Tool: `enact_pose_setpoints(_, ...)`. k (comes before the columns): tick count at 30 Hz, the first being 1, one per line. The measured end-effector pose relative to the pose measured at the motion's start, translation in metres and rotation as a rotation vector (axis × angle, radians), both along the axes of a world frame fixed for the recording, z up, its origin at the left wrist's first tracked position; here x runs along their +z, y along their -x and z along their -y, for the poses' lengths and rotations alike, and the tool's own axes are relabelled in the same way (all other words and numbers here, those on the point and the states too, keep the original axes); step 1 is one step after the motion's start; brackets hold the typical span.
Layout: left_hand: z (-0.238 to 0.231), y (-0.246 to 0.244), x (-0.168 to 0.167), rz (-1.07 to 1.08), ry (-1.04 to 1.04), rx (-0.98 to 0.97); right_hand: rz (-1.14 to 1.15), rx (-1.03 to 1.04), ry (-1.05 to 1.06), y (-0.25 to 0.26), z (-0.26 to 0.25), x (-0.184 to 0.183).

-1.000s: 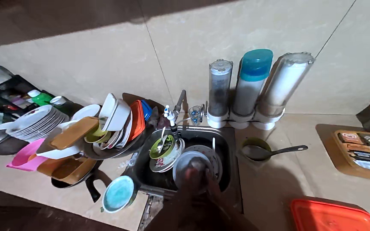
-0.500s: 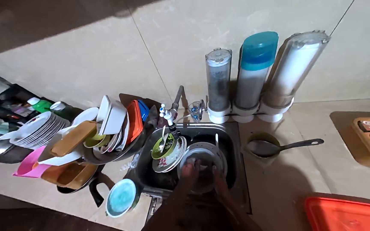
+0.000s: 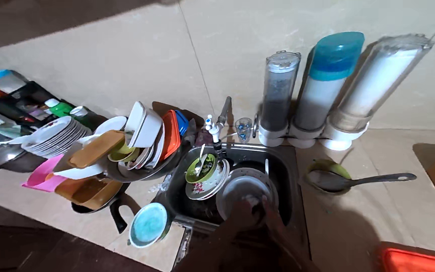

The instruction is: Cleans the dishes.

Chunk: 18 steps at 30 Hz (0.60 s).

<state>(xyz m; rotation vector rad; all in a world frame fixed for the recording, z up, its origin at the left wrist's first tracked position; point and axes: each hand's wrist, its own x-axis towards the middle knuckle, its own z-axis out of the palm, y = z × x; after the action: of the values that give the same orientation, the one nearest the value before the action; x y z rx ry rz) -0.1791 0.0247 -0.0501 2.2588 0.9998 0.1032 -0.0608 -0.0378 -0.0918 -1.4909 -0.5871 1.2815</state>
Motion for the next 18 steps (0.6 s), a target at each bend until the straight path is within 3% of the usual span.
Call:
enact_pose_setpoints(2, -0.004, 0.012, 0.004, -0.180, 0.034, -0.091, 0.093, -0.061, -0.014, 0.002, 0.003, 0.004)
enact_pose_setpoints(4, -0.009, 0.017, 0.021, -0.393, 0.004, -0.014, 0.131, -0.074, -0.028, 0.005, 0.005, 0.008)
enact_pose_setpoints(5, -0.007, 0.018, 0.025, -0.397, -0.081, 0.050, 0.135, -0.074, -0.046, 0.007, 0.005, 0.008)
enact_pose_setpoints(8, -0.003, 0.016, -0.002, -0.076, -0.656, -0.065, 0.013, -0.086, -0.121, 0.008, 0.001, -0.005)
enact_pose_setpoints(9, -0.006, 0.016, -0.005, 0.010, -0.720, -0.174, -0.009, -0.083, -0.134, 0.008, 0.002, -0.008)
enact_pose_setpoints(11, -0.020, 0.019, -0.006, -0.033, -0.828, -0.268, 0.013, -0.078, -0.104, 0.007, 0.005, -0.005)
enact_pose_setpoints(13, -0.027, 0.029, 0.002, -0.159, -0.741, -0.231, 0.099, -0.095, -0.088, 0.008, 0.007, -0.002)
enact_pose_setpoints(15, -0.015, 0.033, 0.007, -0.279, -0.512, -0.178, 0.176, -0.129, -0.102, 0.009, 0.005, -0.004)
enact_pose_setpoints(18, 0.018, 0.027, -0.009, -0.155, -0.317, -0.180, 0.234, -0.156, -0.055, 0.003, -0.001, -0.003)
